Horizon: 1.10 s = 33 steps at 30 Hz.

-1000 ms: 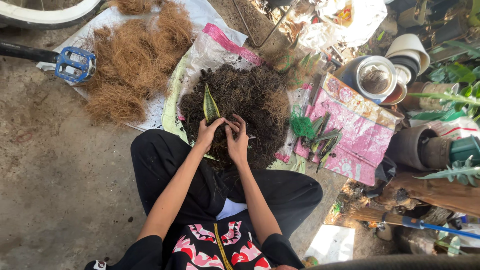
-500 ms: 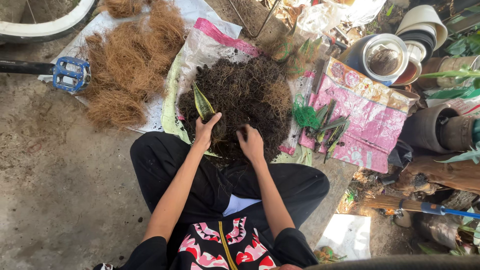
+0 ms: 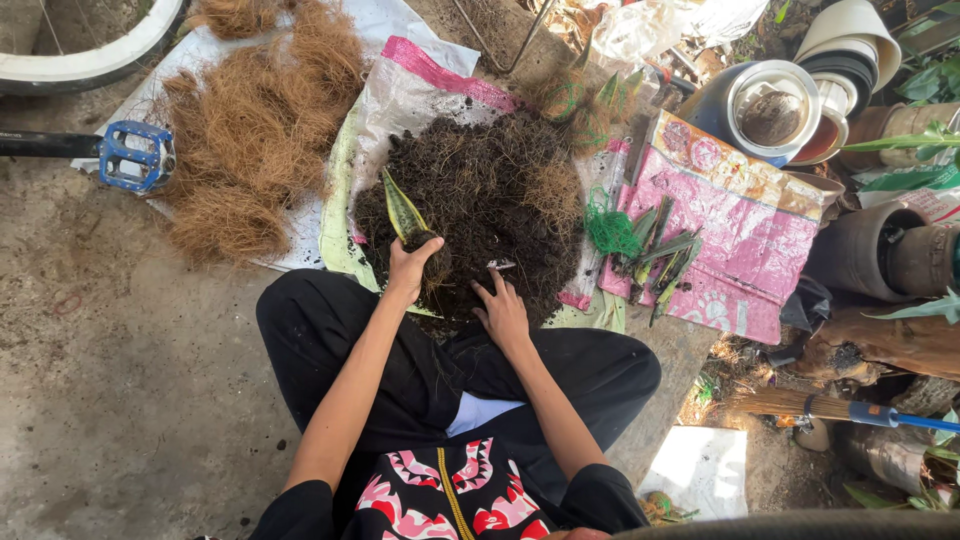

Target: The person sits on the ground and wraps a plant cutting in a leaf, then packs soil around it. They repeat this process with multiple cuttings, securing each with a green string.

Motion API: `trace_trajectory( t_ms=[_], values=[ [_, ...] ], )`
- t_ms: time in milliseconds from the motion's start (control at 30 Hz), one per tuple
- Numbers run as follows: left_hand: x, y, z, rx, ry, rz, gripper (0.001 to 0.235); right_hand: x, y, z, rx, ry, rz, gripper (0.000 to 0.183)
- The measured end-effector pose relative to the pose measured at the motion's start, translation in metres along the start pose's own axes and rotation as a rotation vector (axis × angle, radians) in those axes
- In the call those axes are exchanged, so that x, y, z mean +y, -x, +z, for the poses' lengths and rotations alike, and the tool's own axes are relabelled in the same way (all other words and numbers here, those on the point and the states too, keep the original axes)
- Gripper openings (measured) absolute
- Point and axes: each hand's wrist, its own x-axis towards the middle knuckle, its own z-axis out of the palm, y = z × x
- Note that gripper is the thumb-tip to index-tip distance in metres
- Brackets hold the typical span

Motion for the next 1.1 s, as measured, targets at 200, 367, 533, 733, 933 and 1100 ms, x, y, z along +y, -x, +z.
trace_trajectory(
  t_ms=[200, 367, 533, 733, 933, 1100],
  values=[
    [0.002, 0.001, 0.0, 0.041, 0.035, -0.031, 0.07, 0.003, 0.002, 0.014, 0.023, -0.063, 0.061, 0.063],
    [0.0, 0.001, 0.0, 0.033, 0.007, -0.023, 0.07, 0.0, -0.008, 0.015, 0.002, 0.026, 0.011, 0.089],
    [0.003, 0.002, 0.0, 0.024, -0.025, -0.01, 0.067, -0.005, -0.021, 0.022, 0.007, 0.061, 0.038, 0.085],
    [0.008, 0.005, 0.002, 0.027, -0.024, -0.015, 0.062, -0.001, -0.018, 0.03, 0.155, -0.012, -0.01, 0.055],
    [0.004, 0.003, -0.001, 0.011, -0.041, 0.021, 0.058, 0.003, -0.014, 0.041, 0.16, -0.042, -0.014, 0.038],
    [0.008, 0.002, 0.002, 0.053, -0.093, -0.03, 0.059, 0.011, -0.023, 0.02, 0.252, -0.19, -0.019, 0.039]
  ],
)
